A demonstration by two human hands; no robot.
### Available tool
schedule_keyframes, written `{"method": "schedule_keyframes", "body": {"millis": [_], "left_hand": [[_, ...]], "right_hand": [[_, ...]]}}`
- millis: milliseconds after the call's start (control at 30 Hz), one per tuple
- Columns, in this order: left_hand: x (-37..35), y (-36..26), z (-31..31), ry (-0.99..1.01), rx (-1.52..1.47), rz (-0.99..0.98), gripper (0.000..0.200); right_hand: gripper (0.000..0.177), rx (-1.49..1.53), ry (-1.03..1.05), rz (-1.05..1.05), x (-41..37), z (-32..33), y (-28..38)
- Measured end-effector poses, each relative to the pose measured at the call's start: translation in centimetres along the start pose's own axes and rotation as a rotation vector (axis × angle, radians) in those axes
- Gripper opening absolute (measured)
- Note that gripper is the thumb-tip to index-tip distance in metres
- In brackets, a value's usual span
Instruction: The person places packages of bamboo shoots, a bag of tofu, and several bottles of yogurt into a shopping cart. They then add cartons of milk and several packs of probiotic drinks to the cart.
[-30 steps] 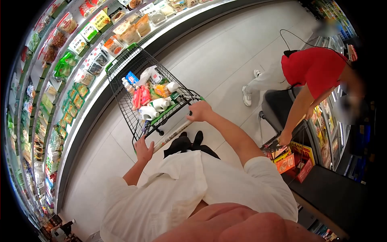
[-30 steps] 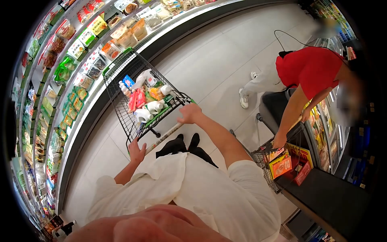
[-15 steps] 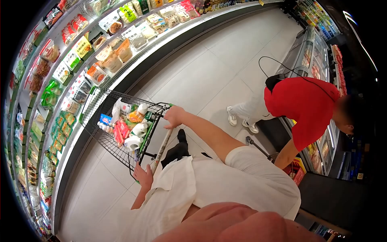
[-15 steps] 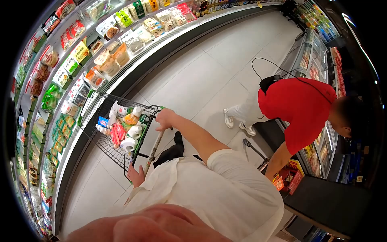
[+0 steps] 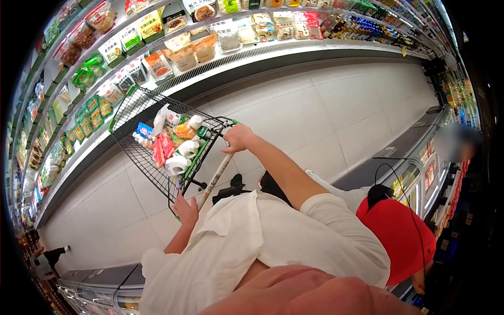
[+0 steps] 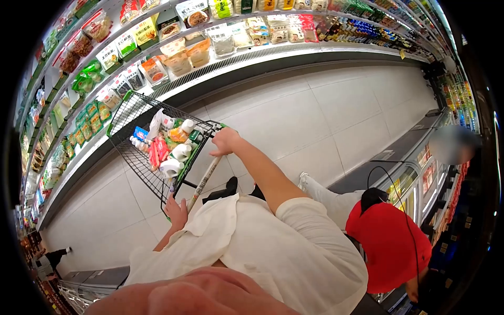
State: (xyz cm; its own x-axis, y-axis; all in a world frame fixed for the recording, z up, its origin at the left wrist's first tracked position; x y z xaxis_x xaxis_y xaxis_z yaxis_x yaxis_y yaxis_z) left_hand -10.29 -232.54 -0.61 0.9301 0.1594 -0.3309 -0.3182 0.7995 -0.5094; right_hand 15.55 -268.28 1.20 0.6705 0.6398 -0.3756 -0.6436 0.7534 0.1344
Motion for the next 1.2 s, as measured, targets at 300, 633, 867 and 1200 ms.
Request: {"method": "schedule_keyframes", "body": {"millis": [300,633,867,1200], "left_hand": [[2.5,-7.8,-6.2,-0.151,-0.077,0.106,0.07],[3.6,-15.9,-9.8,-0.264,-0.108,0.231,0.068],[7.1,-26.7,-7.2,-0.367,-0.072,0.32,0.069],[15.6,-40.1,-2.8,-0.378,-0.079,0.465,0.067]], "right_hand": [[0.068,0.018,-0.006,0.127,3.5,1.2,-10.2],[0.07,-0.046,0.036,0.333,5.9,3.3,-17.3],[0.067,-0.061,0.028,0.447,9.5,9.9,-24.9],[0.062,-0.009,0.014,0.555,15.7,17.6,-34.8]]}}
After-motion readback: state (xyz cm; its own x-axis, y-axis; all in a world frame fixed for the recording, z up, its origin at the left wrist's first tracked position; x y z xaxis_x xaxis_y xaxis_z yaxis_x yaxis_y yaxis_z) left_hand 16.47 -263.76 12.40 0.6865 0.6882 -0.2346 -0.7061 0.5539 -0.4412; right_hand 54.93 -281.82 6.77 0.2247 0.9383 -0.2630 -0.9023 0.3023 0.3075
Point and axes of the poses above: each hand's wrist, its own x-axis towards the middle knuckle, its own z-axis out of the back of the hand, y = z × x, the point moved 3 cm from there along x, towards the middle knuckle, and after that the axes turned 11 degrees about -x, right-handed, at the moved point
